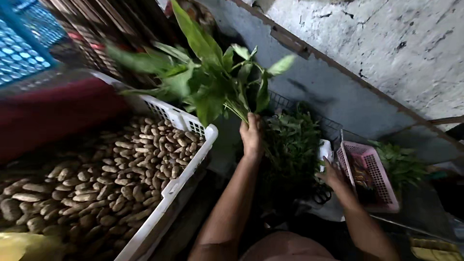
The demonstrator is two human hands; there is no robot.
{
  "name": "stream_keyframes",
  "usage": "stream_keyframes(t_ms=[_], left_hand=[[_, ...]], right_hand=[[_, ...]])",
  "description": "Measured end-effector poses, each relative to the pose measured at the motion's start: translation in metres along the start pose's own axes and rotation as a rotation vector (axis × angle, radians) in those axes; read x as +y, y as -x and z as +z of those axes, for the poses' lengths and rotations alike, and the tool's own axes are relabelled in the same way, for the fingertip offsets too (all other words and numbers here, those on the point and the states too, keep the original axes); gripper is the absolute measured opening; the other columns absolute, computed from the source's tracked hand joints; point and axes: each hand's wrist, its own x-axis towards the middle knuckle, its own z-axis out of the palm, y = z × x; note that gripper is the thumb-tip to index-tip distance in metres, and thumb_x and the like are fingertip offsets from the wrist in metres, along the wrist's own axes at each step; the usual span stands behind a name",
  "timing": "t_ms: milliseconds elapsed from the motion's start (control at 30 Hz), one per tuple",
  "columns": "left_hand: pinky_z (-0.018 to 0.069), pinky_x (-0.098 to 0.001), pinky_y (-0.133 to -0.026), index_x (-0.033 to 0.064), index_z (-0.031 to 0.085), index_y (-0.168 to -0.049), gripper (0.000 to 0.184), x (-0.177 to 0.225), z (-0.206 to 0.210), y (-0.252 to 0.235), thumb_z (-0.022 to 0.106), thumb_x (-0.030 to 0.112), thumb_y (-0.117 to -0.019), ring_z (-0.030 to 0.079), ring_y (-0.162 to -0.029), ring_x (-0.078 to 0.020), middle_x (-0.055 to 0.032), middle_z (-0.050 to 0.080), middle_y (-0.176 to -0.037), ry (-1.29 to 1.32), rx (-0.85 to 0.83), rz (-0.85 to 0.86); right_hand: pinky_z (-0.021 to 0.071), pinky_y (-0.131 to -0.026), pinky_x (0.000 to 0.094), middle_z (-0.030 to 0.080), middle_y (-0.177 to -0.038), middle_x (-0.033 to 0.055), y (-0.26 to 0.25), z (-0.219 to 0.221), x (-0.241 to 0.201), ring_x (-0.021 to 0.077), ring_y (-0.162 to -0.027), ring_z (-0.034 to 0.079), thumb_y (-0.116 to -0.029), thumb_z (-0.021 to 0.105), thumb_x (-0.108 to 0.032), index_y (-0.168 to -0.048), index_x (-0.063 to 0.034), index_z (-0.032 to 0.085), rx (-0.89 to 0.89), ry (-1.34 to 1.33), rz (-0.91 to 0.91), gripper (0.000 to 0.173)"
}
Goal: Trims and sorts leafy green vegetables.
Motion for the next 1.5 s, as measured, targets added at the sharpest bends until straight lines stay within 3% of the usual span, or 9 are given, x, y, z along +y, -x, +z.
stream_keyframes(t_ms=[67, 267, 433, 600, 967, 1133, 1200, 1400, 1500], left_hand=[[0.0462, -0.0201, -0.056, 0.0091, 0.06, -0.114, 0.046, -0.007, -0.001, 0.0, 0.027, 0.04, -0.1131, 0.05, -0.06, -0.0039, 0.0051, 0.054, -0.076, 0.043, -0.051, -0.087], [0.0606, -0.0391, -0.074, 0.0063, 0.053, -0.122, 0.028, -0.045, -0.037, 0.024, 0.044, 0.03, -0.1111, 0.067, -0.077, -0.019, -0.0064, 0.064, -0.089, 0.022, -0.029, -0.341], [0.0426, -0.0227, -0.045, 0.0082, 0.051, -0.114, 0.019, -0.053, -0.085, 0.024, 0.044, 0.025, -0.1112, 0.044, -0.049, -0.0079, 0.0017, 0.046, -0.068, -0.124, 0.238, -0.475], [0.0375, -0.0216, -0.044, 0.0081, 0.053, -0.101, 0.023, -0.056, -0.113, 0.033, 0.04, 0.024, -0.1123, 0.038, -0.047, -0.0065, 0.0046, 0.04, -0.063, -0.181, 0.264, -0.491], [0.0413, -0.0219, -0.044, 0.0068, 0.057, -0.093, 0.012, -0.06, -0.06, 0.027, 0.059, 0.013, -0.1034, 0.043, -0.044, -0.0064, 0.0036, 0.046, -0.057, 0.028, 0.177, -0.409], [0.0563, -0.0301, -0.062, -0.0043, 0.063, -0.108, 0.017, -0.064, -0.006, 0.037, 0.067, 0.008, -0.0982, 0.063, -0.066, -0.0144, -0.0094, 0.066, -0.08, -0.015, 0.035, -0.375], [0.06, -0.0353, -0.069, -0.0064, 0.063, -0.106, 0.018, -0.069, 0.007, 0.043, 0.067, 0.009, -0.0985, 0.069, -0.072, -0.0188, -0.0133, 0.07, -0.082, 0.0, 0.063, -0.38], [0.0521, -0.0272, -0.053, 0.0003, 0.059, -0.108, 0.018, -0.063, 0.021, 0.047, 0.054, 0.017, -0.1073, 0.058, -0.058, -0.0122, -0.0075, 0.063, -0.08, 0.002, 0.138, -0.362], [0.0558, -0.0317, -0.065, 0.0047, 0.058, -0.114, 0.021, -0.059, 0.027, 0.047, 0.05, 0.024, -0.1088, 0.062, -0.07, -0.0146, -0.0062, 0.062, -0.084, 0.035, 0.097, -0.334]], right_hand=[[0.041, -0.11, 0.0651, 0.028, -0.163, 0.0288, 0.002, -0.006, -0.034, 0.0507, -0.141, 0.042, -0.0933, 0.073, -0.043, -0.163, -0.0192, 0.031, 0.034, -0.096, -0.121, 0.084], [0.0487, -0.109, 0.0468, 0.068, -0.129, 0.0151, -0.007, 0.008, -0.13, 0.0279, -0.122, 0.065, -0.1084, 0.05, -0.02, -0.132, -0.0061, 0.066, -0.091, -0.363, -0.373, 0.032], [0.0491, -0.109, 0.0464, 0.068, -0.129, 0.0174, -0.058, 0.058, -0.157, 0.0289, -0.122, 0.064, -0.1078, 0.05, -0.017, -0.131, -0.0031, 0.065, -0.116, -0.49, -0.194, 0.031], [0.0456, -0.11, 0.0511, 0.062, -0.137, 0.0202, -0.077, 0.093, -0.186, 0.0333, -0.13, 0.059, -0.1081, 0.049, -0.029, -0.135, -0.0023, 0.062, -0.19, -0.356, 0.021, 0.04], [0.0589, -0.082, 0.0422, 0.069, -0.097, 0.0157, -0.026, 0.033, -0.196, 0.0241, -0.085, 0.07, -0.1075, 0.048, -0.016, -0.128, 0.001, 0.06, 0.214, -0.735, -0.365, 0.029], [0.0534, -0.102, 0.0466, 0.072, -0.118, 0.0159, 0.013, 0.005, -0.189, 0.0284, -0.111, 0.07, -0.1077, 0.047, -0.02, -0.127, -0.0038, 0.068, 0.177, -0.351, -0.511, 0.032], [0.0569, -0.095, 0.0473, 0.074, -0.114, 0.0148, 0.025, 0.011, -0.182, 0.0298, -0.106, 0.072, -0.1066, 0.049, -0.019, -0.12, -0.0044, 0.072, 0.276, -0.213, -0.57, 0.03], [0.0605, -0.077, 0.0488, 0.075, -0.095, 0.0137, 0.046, 0.013, -0.134, 0.0307, -0.088, 0.075, -0.1059, 0.052, -0.025, -0.108, -0.0052, 0.071, 0.373, -0.09, -0.579, 0.028], [0.0595, -0.081, 0.0509, 0.074, -0.097, 0.0153, 0.052, 0.006, -0.108, 0.0326, -0.091, 0.074, -0.1071, 0.05, -0.03, -0.111, -0.0039, 0.071, 0.314, -0.083, -0.552, 0.033]])
